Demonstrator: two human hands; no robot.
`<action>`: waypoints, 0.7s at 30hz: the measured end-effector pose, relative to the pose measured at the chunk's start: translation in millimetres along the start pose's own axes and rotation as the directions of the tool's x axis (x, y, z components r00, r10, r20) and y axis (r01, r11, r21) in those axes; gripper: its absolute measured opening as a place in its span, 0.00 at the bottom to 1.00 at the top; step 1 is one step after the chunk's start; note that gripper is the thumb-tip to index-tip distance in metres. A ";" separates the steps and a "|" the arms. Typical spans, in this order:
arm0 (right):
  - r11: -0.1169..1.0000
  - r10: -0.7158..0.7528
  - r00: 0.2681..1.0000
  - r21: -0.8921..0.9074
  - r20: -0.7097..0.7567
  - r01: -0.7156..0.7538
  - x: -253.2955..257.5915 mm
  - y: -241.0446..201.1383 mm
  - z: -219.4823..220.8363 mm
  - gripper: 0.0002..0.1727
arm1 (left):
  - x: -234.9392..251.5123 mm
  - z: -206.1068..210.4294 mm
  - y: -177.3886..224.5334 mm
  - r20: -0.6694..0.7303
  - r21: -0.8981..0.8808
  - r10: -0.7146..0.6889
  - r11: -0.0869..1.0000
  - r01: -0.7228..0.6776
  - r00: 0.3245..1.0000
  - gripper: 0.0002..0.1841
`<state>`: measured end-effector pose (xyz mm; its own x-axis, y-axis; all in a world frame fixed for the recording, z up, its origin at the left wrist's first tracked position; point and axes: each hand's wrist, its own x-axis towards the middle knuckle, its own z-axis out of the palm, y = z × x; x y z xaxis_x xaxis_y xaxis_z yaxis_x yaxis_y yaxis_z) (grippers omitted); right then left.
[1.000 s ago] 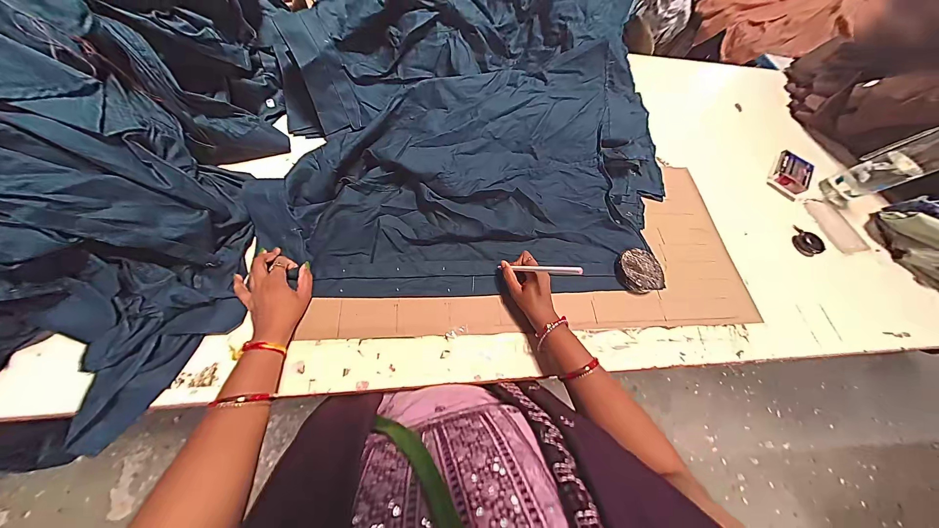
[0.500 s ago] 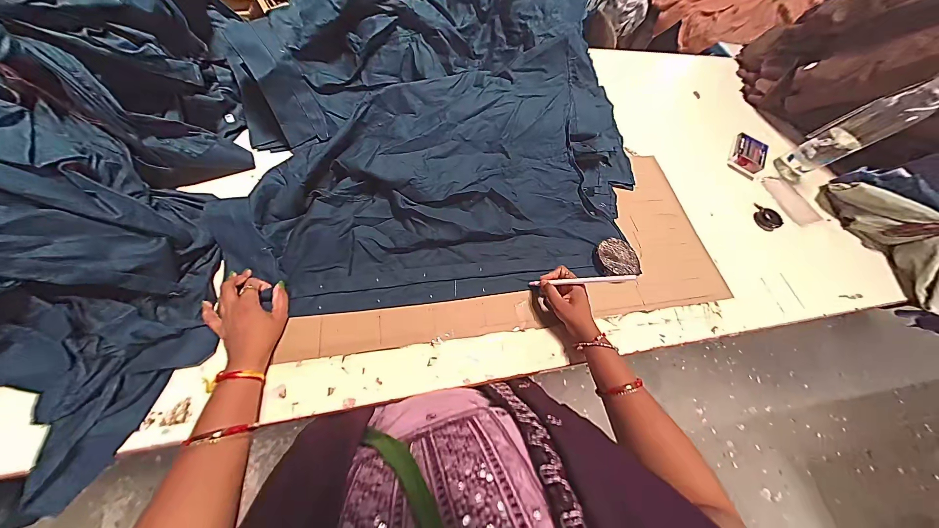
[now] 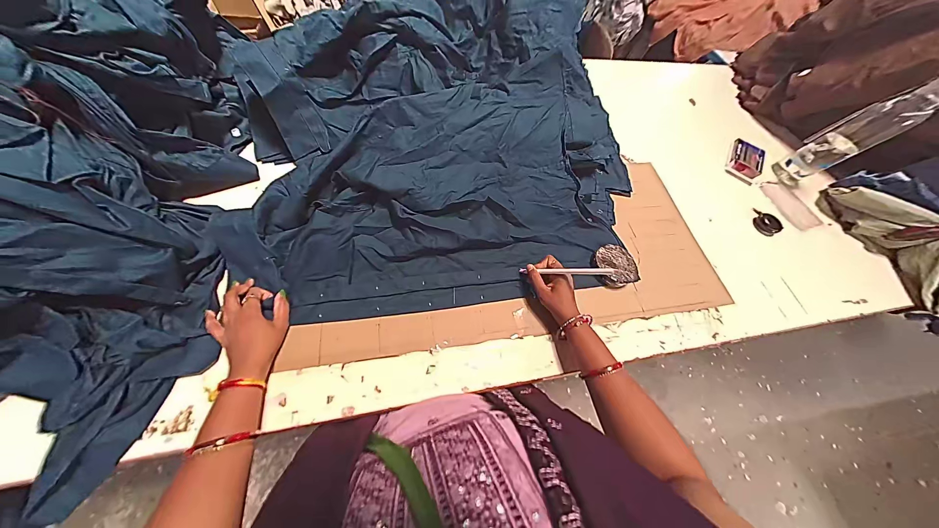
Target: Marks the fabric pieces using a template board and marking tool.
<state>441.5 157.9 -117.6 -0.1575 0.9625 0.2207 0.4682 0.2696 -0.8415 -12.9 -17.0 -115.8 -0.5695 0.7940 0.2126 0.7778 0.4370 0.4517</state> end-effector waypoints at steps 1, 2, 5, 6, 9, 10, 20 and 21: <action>0.995 -0.069 0.998 -0.071 0.005 0.069 1.8 2.5 1.3 0.14 | -0.2 0.5 0.4 -0.001 0.001 -0.005 1.000 0.005 1.000 0.24; 0.983 -0.122 0.992 -0.138 0.008 0.122 1.8 3.0 2.3 0.15 | -1.2 0.7 -0.3 0.004 0.003 -0.011 1.000 0.011 1.000 0.24; 0.975 -0.070 0.997 -0.213 0.012 0.071 8.1 -5.0 -0.7 0.18 | -2.4 1.1 -1.3 0.008 0.001 -0.001 1.000 0.001 1.000 0.24; 0.991 0.005 0.999 -0.133 -0.033 -0.009 10.6 -6.0 -4.6 0.18 | -2.6 1.3 -2.4 0.001 0.000 0.008 1.000 -0.008 1.000 0.24; 0.951 0.205 0.950 0.278 -0.234 -0.136 9.8 -9.6 -32.3 0.14 | -1.1 0.6 -2.6 -0.011 -0.009 0.019 1.000 -0.019 1.000 0.25; 0.924 0.225 0.947 0.360 -0.231 -0.132 4.0 -6.0 -48.1 0.12 | -2.2 1.3 -2.4 -0.019 -0.013 0.021 1.000 -0.022 1.000 0.25; 0.982 0.060 0.996 0.182 -0.063 -0.047 -25.8 43.1 -81.8 0.04 | -1.1 1.1 0.4 -0.003 -0.006 -0.004 1.000 0.004 1.000 0.27; 0.998 0.008 0.998 0.070 -0.062 -0.003 -26.1 44.5 -81.3 0.08 | -0.9 0.8 1.0 -0.003 -0.005 -0.004 1.000 0.004 1.000 0.27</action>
<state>537.2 147.2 -120.7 -0.1001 0.9646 0.2442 0.4072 0.2636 -0.8745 -11.4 -16.9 -116.3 -0.5739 0.7907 0.2133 0.7738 0.4382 0.4573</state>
